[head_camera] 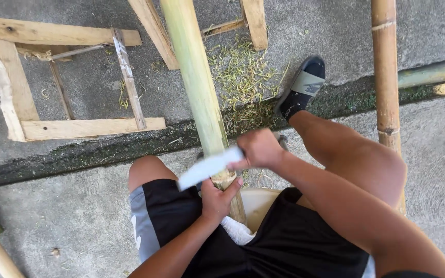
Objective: Scraping the outer layer of a bamboo pole using a small knife.
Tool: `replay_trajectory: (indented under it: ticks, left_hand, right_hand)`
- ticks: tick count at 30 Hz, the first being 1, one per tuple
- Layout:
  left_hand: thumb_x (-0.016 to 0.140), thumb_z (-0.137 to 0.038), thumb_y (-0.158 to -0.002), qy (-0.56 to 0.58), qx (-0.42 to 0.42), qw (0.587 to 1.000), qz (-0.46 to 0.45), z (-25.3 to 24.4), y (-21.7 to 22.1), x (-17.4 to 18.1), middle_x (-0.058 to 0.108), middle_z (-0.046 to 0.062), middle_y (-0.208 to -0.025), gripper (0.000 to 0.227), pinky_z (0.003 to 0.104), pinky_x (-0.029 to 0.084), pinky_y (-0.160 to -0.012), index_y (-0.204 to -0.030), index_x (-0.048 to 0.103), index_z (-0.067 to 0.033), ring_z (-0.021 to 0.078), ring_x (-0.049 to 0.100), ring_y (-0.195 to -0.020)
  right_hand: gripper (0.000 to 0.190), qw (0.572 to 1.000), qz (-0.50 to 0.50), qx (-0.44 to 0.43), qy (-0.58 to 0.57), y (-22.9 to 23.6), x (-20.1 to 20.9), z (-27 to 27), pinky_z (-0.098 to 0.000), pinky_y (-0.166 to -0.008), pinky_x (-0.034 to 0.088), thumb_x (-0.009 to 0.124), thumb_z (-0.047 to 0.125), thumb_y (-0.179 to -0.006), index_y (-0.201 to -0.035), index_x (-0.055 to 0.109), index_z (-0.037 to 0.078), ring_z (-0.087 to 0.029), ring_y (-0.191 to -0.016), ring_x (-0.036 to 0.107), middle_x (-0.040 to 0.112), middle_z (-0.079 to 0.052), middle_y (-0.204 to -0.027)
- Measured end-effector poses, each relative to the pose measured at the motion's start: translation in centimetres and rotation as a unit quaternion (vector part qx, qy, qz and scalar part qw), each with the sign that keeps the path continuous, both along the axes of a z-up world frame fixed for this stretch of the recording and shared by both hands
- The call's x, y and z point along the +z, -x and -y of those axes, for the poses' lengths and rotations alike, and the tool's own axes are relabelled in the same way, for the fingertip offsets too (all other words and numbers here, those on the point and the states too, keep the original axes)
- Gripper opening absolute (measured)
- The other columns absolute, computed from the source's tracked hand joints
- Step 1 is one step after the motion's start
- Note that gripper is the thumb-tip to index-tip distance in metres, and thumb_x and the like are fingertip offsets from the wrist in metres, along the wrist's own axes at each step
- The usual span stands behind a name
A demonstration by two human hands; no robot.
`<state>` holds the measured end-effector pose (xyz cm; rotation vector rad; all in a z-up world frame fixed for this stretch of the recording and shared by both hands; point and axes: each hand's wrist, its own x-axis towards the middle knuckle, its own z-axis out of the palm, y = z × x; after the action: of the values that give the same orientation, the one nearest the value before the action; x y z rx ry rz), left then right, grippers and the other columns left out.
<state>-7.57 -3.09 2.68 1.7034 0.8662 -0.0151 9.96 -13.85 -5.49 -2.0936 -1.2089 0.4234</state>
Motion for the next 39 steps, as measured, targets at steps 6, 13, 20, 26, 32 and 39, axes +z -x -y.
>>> replay_trajectory:
  ticks: [6,13,20,26,32,39]
  left_hand:
    - [0.083,-0.017,-0.083,0.029,-0.003,0.998,0.055,0.3,0.1,0.3,0.065,0.010,-0.109,0.069,0.033,0.054,-0.088,-0.135,0.041,0.0013,0.0176,0.064,-0.097]
    - [0.085,-0.011,-0.088,-0.003,-0.051,0.997,0.060,0.0,1.2,-1.2,0.069,0.013,-0.115,0.050,0.037,0.055,-0.096,-0.129,0.058,0.0008,0.0215,0.068,-0.105]
    - [0.085,-0.019,-0.081,-0.015,-0.028,0.999,0.042,-0.1,0.6,-0.6,0.066,0.011,-0.111,0.070,0.034,0.054,-0.091,-0.133,0.042,0.0011,0.0191,0.066,-0.100]
    - [0.085,-0.015,-0.078,0.019,0.000,1.000,0.024,0.5,1.1,-0.9,0.069,0.010,-0.106,0.069,0.033,0.056,-0.088,-0.131,0.043,0.0008,0.0176,0.068,-0.094]
    - [0.085,-0.011,-0.082,0.043,-0.023,0.997,0.057,0.2,1.4,-1.8,0.070,0.011,-0.109,0.054,0.033,0.056,-0.090,-0.124,0.054,0.0023,0.0178,0.068,-0.098]
    - [0.084,-0.004,-0.081,-0.003,-0.065,0.993,0.102,-0.3,1.7,-2.0,0.067,0.008,-0.113,0.056,0.032,0.054,-0.093,-0.126,0.051,0.0024,0.0170,0.066,-0.104]
  right_hand:
    - [0.080,0.987,-0.079,-0.115,0.081,-0.8,-1.8,0.2,-0.0419,-0.052,0.051,0.052,0.087,-0.085,-0.070,0.069,0.010,-0.029,-0.051,0.062,0.059,-0.010,-0.055]
    - [0.080,0.997,0.023,0.075,0.018,-0.3,0.8,1.2,-0.0429,-0.043,0.051,0.056,0.086,-0.074,-0.059,0.069,0.009,-0.028,-0.045,0.064,0.061,-0.008,-0.051]
    - [0.074,0.999,-0.030,-0.031,0.032,-0.7,0.1,1.5,-0.0436,-0.048,0.050,0.059,0.082,-0.081,-0.063,0.067,0.011,-0.030,-0.051,0.063,0.061,-0.009,-0.055]
    - [0.074,0.996,-0.012,-0.045,0.075,-0.2,-0.8,1.6,-0.0461,-0.049,0.050,0.059,0.080,-0.082,-0.066,0.065,0.008,-0.033,-0.050,0.063,0.061,-0.011,-0.057]
    - [0.076,0.993,-0.063,-0.029,0.092,-0.4,0.3,1.2,-0.0464,-0.051,0.052,0.056,0.082,-0.082,-0.063,0.066,0.009,-0.032,-0.051,0.064,0.061,-0.012,-0.054]
    - [0.074,0.994,-0.025,0.095,0.049,0.4,1.8,1.8,-0.0464,-0.042,0.050,0.058,0.084,-0.073,-0.066,0.072,0.011,-0.030,-0.047,0.065,0.063,-0.009,-0.053]
